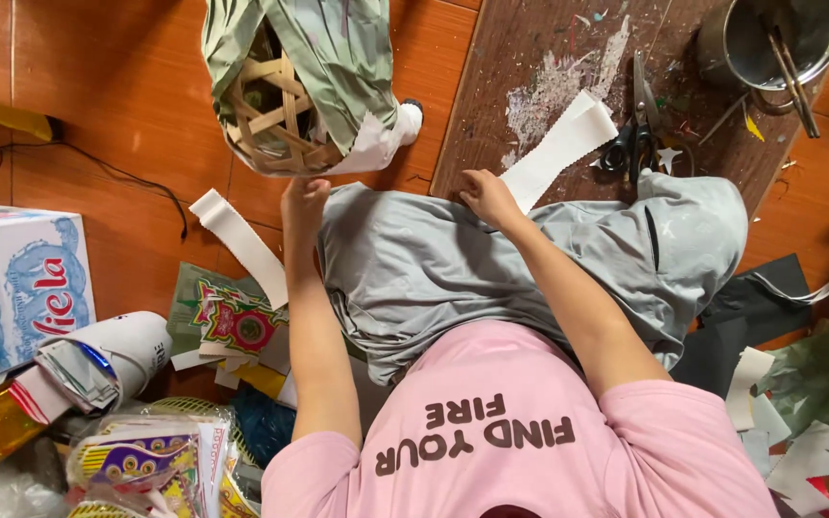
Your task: The recorder is assembling a paper animal model by cutting and gluing paper strips onto a frame.
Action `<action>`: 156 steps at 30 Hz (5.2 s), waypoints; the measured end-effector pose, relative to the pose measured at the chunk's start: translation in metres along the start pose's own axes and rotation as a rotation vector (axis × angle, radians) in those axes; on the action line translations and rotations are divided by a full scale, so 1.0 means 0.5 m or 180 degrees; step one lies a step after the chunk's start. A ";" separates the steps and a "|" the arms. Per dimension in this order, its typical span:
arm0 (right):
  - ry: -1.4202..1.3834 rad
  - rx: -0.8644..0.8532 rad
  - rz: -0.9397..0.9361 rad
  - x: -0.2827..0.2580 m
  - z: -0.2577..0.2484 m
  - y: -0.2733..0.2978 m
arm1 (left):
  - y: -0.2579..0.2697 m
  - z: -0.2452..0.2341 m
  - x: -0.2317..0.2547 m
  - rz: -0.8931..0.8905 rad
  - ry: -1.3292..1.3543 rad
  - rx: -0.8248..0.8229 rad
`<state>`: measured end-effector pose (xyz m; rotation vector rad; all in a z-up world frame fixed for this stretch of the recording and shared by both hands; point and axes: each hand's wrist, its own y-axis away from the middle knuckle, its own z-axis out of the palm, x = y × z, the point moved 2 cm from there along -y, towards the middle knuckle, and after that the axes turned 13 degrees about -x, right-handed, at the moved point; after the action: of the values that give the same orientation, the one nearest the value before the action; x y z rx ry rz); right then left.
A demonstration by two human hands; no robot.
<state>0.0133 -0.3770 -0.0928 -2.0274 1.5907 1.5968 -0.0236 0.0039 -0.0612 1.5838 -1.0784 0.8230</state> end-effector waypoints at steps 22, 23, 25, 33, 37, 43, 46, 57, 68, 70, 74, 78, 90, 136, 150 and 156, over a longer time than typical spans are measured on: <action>-0.0230 -0.0360 -0.1627 -0.203 -0.032 -0.237 | 0.036 0.035 0.548 0.1692 -0.2854 0.1775; -0.0191 -0.0481 -0.1475 -0.200 -0.025 -0.235 | 0.030 0.033 0.557 0.1663 -0.2876 0.1754; -0.0117 -0.0626 -0.1341 -0.193 -0.010 -0.230 | 0.018 0.032 0.570 0.1618 -0.2880 0.1773; -0.0953 -0.1012 -0.0762 -0.237 0.063 -0.171 | 0.004 0.042 0.579 0.1762 -0.2696 0.1845; -0.1246 -0.1013 -0.0798 -0.178 0.076 -0.216 | 0.017 0.034 0.577 0.1643 -0.2737 0.1863; 0.0092 -0.0123 -0.1391 -0.189 0.022 -0.200 | 0.011 0.031 0.555 0.1602 -0.2771 0.1629; -0.0053 -0.0082 -0.1010 -0.194 0.020 -0.192 | 0.005 0.010 0.515 0.1558 -0.2921 0.1669; 0.1187 -0.0775 -0.0259 -0.328 -0.240 -0.102 | -0.114 -0.029 0.053 0.1601 -0.0829 0.0867; 0.3656 0.0105 -0.2400 -0.884 -0.301 0.009 | -0.345 0.073 -0.053 0.1127 -0.0254 0.0285; 0.4323 0.0196 -0.2021 -0.888 -0.259 -0.017 | -0.323 0.073 -0.029 0.1769 -0.0494 0.0530; 0.4146 0.0284 -0.1377 -0.871 -0.206 -0.060 | -0.314 0.056 0.007 0.1694 -0.1456 0.0850; 0.4476 0.0751 -0.1600 -0.855 -0.193 -0.062 | -0.312 0.046 -0.020 0.1554 -0.1085 0.0705; 0.4564 0.1122 -0.2039 -0.821 -0.226 -0.037 | -0.260 -0.042 -0.025 0.1472 -0.1071 0.0885; 0.0088 0.0239 -0.0503 -0.152 -0.073 0.231 | 0.107 0.320 0.104 -0.0218 -0.0034 -0.0803; 0.1969 0.2069 -0.0493 0.100 -0.603 0.267 | -0.065 0.683 0.117 0.0139 -0.2480 -0.0765; 0.2076 0.2267 0.2000 0.517 -0.752 0.208 | -0.092 0.686 0.078 -0.0417 -0.2201 -0.0689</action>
<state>0.1505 -0.8241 -0.0736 -1.7749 2.6942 0.2429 0.0327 -0.3326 -0.1319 1.7688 -1.4629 0.0425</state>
